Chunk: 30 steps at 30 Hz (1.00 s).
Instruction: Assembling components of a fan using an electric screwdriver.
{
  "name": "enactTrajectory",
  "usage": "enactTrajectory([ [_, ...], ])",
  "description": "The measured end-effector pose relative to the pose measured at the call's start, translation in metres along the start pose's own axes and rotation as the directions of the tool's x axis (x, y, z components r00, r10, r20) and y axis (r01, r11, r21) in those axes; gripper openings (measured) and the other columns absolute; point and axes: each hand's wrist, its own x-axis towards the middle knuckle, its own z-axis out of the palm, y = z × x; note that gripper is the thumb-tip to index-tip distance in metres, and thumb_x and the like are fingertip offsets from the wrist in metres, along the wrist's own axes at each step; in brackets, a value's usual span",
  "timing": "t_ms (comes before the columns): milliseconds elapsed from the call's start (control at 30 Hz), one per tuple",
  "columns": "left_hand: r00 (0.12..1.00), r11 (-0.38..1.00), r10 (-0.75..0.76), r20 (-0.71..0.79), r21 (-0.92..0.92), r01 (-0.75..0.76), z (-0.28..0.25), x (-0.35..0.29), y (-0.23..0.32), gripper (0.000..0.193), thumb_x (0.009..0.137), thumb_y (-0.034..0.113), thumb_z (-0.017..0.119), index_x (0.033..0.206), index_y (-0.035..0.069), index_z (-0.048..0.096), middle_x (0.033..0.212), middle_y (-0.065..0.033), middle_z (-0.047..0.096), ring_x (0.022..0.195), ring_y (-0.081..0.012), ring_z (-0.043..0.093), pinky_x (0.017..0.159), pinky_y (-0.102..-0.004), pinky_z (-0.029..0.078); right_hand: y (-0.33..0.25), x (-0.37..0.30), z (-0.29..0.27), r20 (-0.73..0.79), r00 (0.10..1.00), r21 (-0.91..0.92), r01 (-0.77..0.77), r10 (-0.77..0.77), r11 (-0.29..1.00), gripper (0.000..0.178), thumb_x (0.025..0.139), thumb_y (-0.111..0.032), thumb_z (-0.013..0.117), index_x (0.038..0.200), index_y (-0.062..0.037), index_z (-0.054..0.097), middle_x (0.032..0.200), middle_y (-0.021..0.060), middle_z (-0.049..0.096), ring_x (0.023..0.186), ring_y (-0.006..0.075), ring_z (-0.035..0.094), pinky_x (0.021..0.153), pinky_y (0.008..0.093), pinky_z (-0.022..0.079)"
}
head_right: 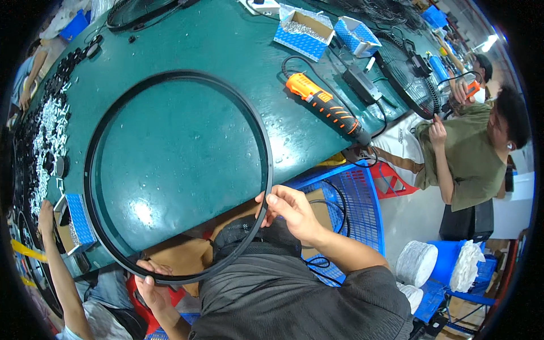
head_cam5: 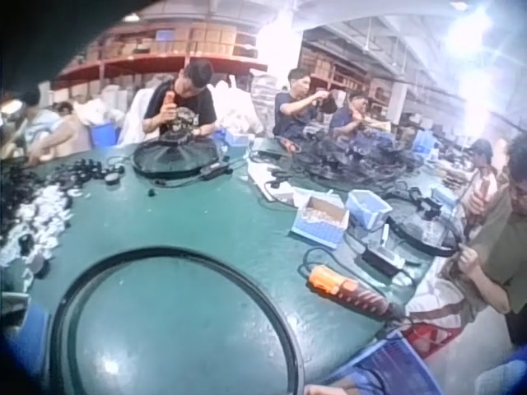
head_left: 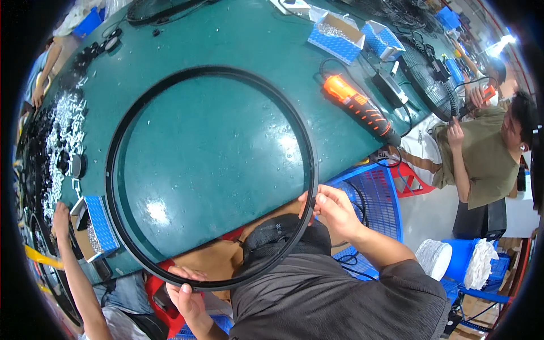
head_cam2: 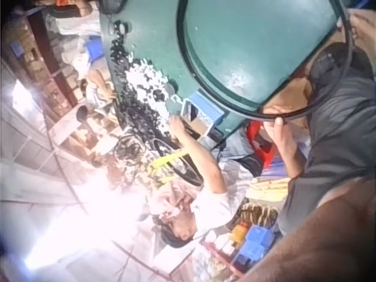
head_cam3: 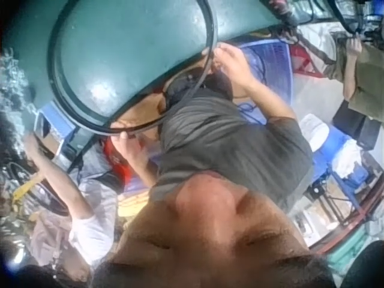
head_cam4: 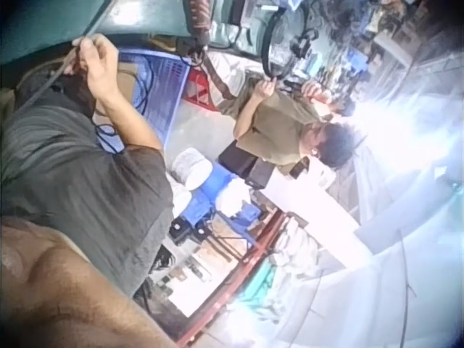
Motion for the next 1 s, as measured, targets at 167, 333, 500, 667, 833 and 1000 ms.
enactTrajectory([
  [167, 0.999, 1.0, -0.017, 0.04, 0.005, 0.016, -0.016, -0.007, -0.001, 0.04, 0.084, 0.025, 0.077, 0.103, 0.003, 0.05, 0.083, -0.0141, 0.064, 0.074, -0.0275, 0.067, 0.083, -0.0467, 0.054, 0.001, -0.005, 0.004, -0.032, 0.999, -0.047, -0.015, 0.013, 0.999, 0.026, 0.103, -0.025, 0.062, 0.105, 0.0006, 0.063, 0.09, 0.0094, 0.07, 0.077, 0.0138, 0.068, 0.07, 0.0274, 0.055],
  [333, 0.994, 0.999, -0.004, 0.111, 0.04, -0.001, -0.029, -0.006, 0.002, 0.04, 0.084, 0.03, 0.078, 0.102, 0.004, 0.053, 0.077, -0.0124, 0.066, 0.073, -0.0282, 0.069, 0.083, -0.0454, 0.054, -0.009, 0.0, 0.007, -0.097, 0.987, -0.011, 0.126, -0.127, 0.992, 0.026, 0.105, -0.024, 0.058, 0.11, 0.0019, 0.061, 0.092, 0.0137, 0.071, 0.082, 0.0194, 0.069, 0.075, 0.0331, 0.057],
  [500, 0.941, 0.919, -0.326, 0.094, 0.264, 0.292, -0.032, -0.022, 0.016, 0.062, 0.089, 0.034, 0.078, 0.135, 0.001, 0.053, 0.125, -0.0163, 0.061, 0.115, -0.0291, 0.06, 0.106, -0.0426, 0.043, -0.028, 0.011, 0.016, -0.212, 0.97, 0.146, 0.152, -0.119, 0.977, 0.037, 0.111, -0.033, 0.045, 0.116, 0.0017, 0.055, 0.081, 0.0104, 0.061, 0.068, 0.0176, 0.06, 0.061, 0.0295, 0.048],
  [667, 0.922, 0.81, -0.376, 0.096, 0.517, 0.276, -0.019, -0.016, 0.028, 0.048, 0.084, 0.008, 0.079, 0.127, 0.0, 0.06, 0.116, -0.0108, 0.067, 0.115, -0.0213, 0.06, 0.103, -0.0383, 0.045, -0.078, 0.024, 0.019, -0.138, 0.933, 0.188, 0.353, -0.331, 0.916, 0.035, 0.112, -0.033, 0.043, 0.104, -0.0001, 0.053, 0.063, -0.0019, 0.036, 0.05, 0.0075, 0.032, 0.046, 0.0256, 0.026],
  [833, 0.738, 0.695, -0.498, 0.456, 0.719, 0.025, -0.005, 0.008, 0.108, 0.046, 0.085, 0.005, 0.079, 0.127, -0.001, 0.063, 0.114, -0.0118, 0.07, 0.102, -0.0191, 0.066, 0.085, -0.0325, 0.054, -0.171, 0.033, 0.003, 0.121, 0.87, -0.009, 0.483, -0.478, 0.876, 0.035, 0.108, -0.031, 0.053, 0.102, 0.003, 0.055, 0.061, -0.0058, 0.035, 0.049, 0.0041, 0.028, 0.046, 0.0236, 0.022],
  [1000, 0.81, 0.329, 0.298, 0.505, 0.742, -0.584, 0.023, 0.038, 0.17, 0.028, 0.079, 0.002, 0.079, 0.103, -0.003, 0.067, 0.088, -0.0115, 0.071, 0.077, -0.0251, 0.069, 0.079, -0.0341, 0.054, -0.211, 0.036, 0.02, 0.339, 0.808, -0.073, 0.533, -0.481, 0.843, 0.039, 0.103, -0.033, 0.062, 0.102, 0.0058, 0.056, 0.06, -0.0063, 0.035, 0.049, 0.0033, 0.028, 0.047, 0.0231, 0.023],
])
